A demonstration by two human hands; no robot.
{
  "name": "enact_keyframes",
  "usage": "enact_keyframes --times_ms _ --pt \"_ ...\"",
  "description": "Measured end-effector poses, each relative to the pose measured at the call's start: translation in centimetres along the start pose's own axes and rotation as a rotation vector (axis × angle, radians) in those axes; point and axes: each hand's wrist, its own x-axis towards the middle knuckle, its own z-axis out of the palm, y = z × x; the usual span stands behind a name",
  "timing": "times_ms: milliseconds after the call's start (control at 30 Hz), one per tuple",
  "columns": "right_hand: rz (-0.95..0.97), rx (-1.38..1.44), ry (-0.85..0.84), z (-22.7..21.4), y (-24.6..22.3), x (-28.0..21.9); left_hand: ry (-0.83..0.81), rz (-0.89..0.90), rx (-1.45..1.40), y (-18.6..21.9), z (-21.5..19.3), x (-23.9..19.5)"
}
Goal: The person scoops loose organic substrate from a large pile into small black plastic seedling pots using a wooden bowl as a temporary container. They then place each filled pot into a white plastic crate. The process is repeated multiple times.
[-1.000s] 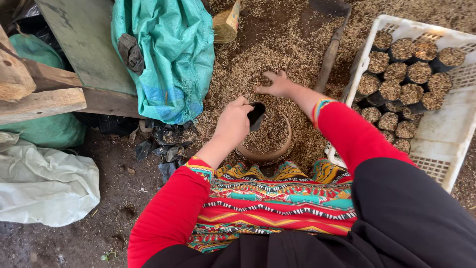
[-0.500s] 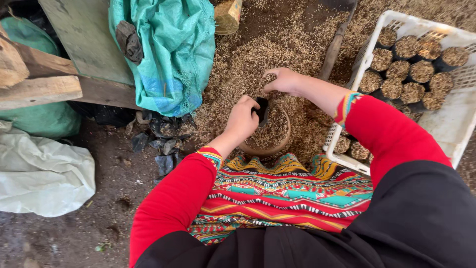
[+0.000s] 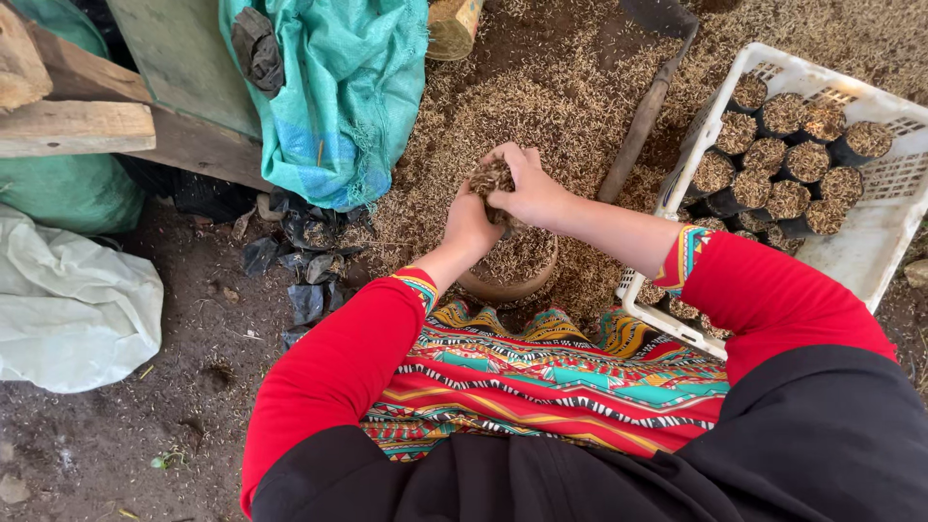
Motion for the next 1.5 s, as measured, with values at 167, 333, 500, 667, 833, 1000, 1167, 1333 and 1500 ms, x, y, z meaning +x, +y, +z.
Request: enact_keyframes --times_ms 167,333,500,667,833,1000,1167,1333,1500 --pt "-0.042 -0.270 -0.100 -0.6 -1.2 -2.0 0.040 -0.005 -0.044 0.0 0.1 -0.4" --pt "-0.357 -0.768 -0.206 -0.7 -0.6 -2.7 0.025 -0.004 -0.059 0.3 -0.1 -0.6" --pt "-0.393 -0.760 -0.213 -1.8 3.3 -1.6 0.053 0.001 -0.033 0.5 -0.4 -1.0" --pt "0.202 -0.137 0.018 -5.7 7.9 2.0 0.015 0.053 0.019 -0.1 -0.7 -0.7" --pt "1.022 0.046 -0.004 -3.1 10.3 3.8 0.087 0.204 0.055 -0.2 -0.5 -0.9" --pt "0.566 0.025 0.036 0.7 13.5 5.9 0.043 0.116 0.103 0.1 -0.5 -0.8" --pt "0.687 0.140 -0.144 -2.2 12.9 7.1 0.054 0.097 0.118 -0.2 -1.1 -0.1" --pt "0.689 0.233 -0.151 -6.2 6.7 5.3 0.105 0.132 0.027 -1.1 -0.9 0.2" --pt "0.421 0.817 -0.138 -4.3 2.5 2.7 0.151 0.193 -0.021 -0.8 -0.4 0.0"
